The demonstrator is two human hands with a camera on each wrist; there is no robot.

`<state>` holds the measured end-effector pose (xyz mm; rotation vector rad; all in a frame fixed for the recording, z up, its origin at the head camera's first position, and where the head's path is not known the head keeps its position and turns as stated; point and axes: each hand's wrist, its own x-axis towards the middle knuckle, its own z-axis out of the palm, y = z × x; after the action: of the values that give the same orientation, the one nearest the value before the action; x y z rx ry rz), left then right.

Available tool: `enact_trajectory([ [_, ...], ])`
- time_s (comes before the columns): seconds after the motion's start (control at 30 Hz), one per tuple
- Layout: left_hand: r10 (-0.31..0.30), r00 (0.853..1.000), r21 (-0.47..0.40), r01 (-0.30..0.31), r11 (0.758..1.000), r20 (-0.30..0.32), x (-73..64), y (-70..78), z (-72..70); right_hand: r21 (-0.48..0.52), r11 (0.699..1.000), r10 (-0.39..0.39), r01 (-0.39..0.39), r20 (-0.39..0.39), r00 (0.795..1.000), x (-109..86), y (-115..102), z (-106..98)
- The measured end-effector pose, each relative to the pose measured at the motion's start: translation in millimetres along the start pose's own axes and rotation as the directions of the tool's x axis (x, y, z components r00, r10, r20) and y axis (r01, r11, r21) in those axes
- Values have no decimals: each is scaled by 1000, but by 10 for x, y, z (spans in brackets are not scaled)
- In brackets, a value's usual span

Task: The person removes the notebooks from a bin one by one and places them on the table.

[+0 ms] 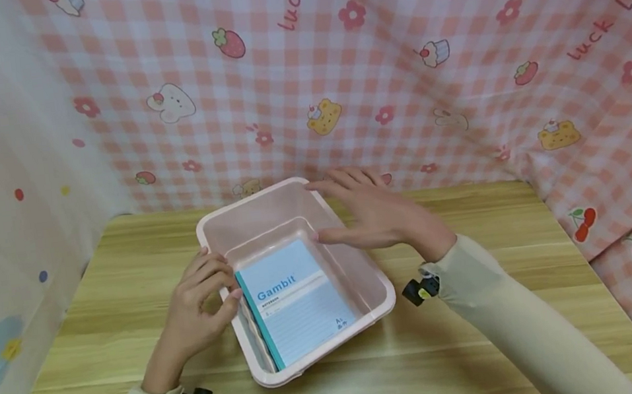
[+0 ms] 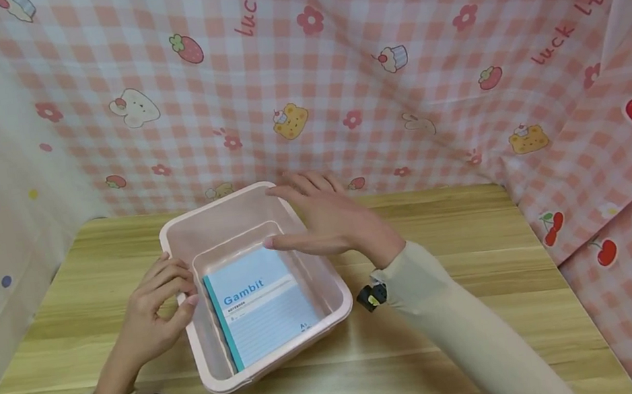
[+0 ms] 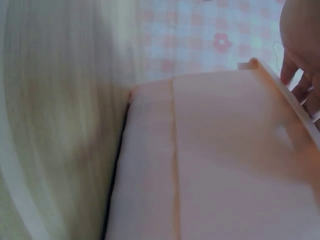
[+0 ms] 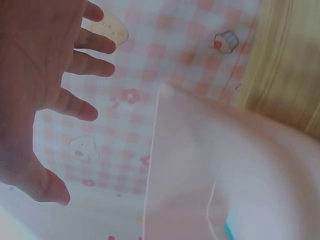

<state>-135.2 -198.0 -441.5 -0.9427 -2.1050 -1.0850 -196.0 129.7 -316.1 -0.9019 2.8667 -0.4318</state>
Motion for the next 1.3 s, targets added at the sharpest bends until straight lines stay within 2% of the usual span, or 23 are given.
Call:
enact_trajectory([
  [0.2,-87,990,-23,91,996,112,-10,9,-72,18,1000,-2,0,92,996,137,-167,-3],
  [0.33,-132,980,-23,137,990,149,-16,14,-105,29,1000,6,-11,156,988,244,-279,40],
  [0.57,-138,979,-25,143,989,149,-11,40,-113,17,1000,-29,26,181,983,451,-380,215],
  [0.87,-156,975,-25,162,986,158,3,47,-104,-59,997,-41,56,227,973,646,-488,452],
  [1.13,-135,979,-32,142,989,154,-12,19,-85,-169,982,-51,85,194,980,781,-563,672],
  [1.3,-104,984,-33,110,993,144,-13,17,-81,-192,976,-62,105,216,974,857,-619,776],
])
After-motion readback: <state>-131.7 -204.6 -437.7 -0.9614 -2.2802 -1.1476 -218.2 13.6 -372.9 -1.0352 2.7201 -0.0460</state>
